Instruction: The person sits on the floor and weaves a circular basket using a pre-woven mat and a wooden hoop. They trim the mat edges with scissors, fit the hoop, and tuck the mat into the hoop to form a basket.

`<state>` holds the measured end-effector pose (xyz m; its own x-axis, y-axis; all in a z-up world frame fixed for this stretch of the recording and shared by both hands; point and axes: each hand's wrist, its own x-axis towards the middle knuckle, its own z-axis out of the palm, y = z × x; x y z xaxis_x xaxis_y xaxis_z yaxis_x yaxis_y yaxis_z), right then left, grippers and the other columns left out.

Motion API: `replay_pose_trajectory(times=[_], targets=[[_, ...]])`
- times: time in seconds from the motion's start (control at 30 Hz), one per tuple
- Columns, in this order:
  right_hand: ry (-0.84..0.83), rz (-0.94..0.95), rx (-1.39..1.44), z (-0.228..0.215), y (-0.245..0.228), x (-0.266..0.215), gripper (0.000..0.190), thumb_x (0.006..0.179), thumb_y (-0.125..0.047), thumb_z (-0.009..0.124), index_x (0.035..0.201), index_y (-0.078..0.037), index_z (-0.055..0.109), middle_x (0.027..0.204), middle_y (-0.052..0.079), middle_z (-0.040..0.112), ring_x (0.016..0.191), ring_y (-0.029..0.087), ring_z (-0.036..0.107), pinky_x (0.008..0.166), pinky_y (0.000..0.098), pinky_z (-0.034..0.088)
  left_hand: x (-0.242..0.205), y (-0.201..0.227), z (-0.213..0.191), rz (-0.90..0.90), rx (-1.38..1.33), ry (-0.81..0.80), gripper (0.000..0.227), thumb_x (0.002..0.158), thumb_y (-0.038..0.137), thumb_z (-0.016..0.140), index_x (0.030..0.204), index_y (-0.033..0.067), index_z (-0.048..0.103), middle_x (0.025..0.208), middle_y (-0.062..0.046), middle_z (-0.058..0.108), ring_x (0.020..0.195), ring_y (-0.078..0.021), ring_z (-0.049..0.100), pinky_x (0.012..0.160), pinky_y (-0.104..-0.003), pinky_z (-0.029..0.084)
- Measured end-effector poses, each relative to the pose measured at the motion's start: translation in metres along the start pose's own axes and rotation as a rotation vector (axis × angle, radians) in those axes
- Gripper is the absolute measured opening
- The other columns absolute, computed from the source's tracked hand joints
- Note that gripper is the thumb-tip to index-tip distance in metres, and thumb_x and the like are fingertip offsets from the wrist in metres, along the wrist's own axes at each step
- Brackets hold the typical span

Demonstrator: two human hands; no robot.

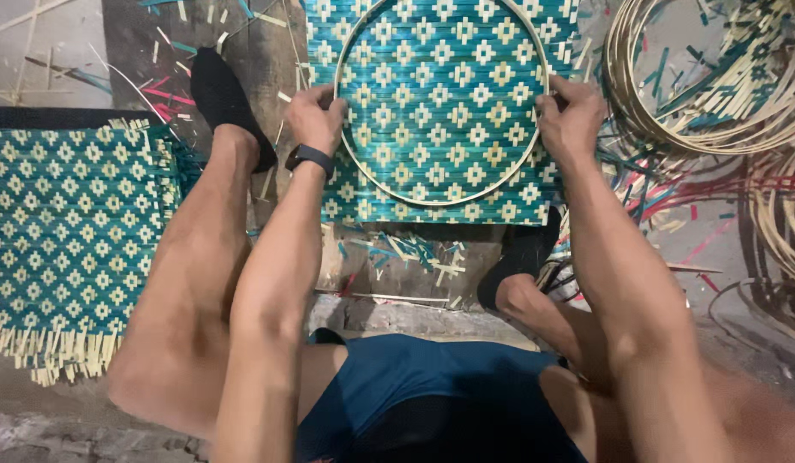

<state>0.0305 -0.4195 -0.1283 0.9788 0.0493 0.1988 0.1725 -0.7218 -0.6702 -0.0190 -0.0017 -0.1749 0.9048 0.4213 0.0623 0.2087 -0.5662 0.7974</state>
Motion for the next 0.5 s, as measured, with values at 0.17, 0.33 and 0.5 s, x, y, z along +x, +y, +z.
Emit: replay_pose_trajectory(times=[0.17, 0.33, 0.5], targets=[[0.033, 0.105, 0.102, -0.003, -0.018, -0.001, 0.027, 0.090, -0.010, 0.074, 0.116, -0.003, 0.077, 0.091, 0.018, 0.075, 0.078, 0.028, 0.073, 0.076, 0.0378, 0.056, -0.007, 0.010, -0.014, -0.097, 0.128, -0.042, 0.020, 0.071, 0.014, 0.085, 0.087, 0.0030, 0.080, 0.082, -0.016, 0.077, 0.076, -0.0285, 0.076, 0.076, -0.037, 0.059], [0.053, 0.080, -0.095, 0.000, -0.023, 0.001, 0.017, 0.089, -0.013, 0.079, 0.102, -0.002, 0.081, 0.088, 0.020, 0.076, 0.079, 0.035, 0.073, 0.077, 0.0422, 0.055, -0.004, 0.011, -0.019, -0.199, 0.080, -0.073, 0.031, 0.063, 0.012, 0.093, 0.089, 0.0005, 0.079, 0.081, -0.014, 0.078, 0.073, -0.0239, 0.075, 0.072, -0.035, 0.059], [0.041, 0.151, -0.083, 0.003, -0.021, 0.002, 0.017, 0.088, -0.015, 0.079, 0.100, -0.004, 0.081, 0.085, 0.020, 0.075, 0.075, 0.036, 0.072, 0.075, 0.0427, 0.056, 0.000, 0.011, -0.025, -0.392, -0.085, -0.149, 0.033, 0.066, 0.009, 0.094, 0.095, 0.0007, 0.080, 0.082, -0.011, 0.078, 0.070, -0.0170, 0.073, 0.065, -0.031, 0.059]])
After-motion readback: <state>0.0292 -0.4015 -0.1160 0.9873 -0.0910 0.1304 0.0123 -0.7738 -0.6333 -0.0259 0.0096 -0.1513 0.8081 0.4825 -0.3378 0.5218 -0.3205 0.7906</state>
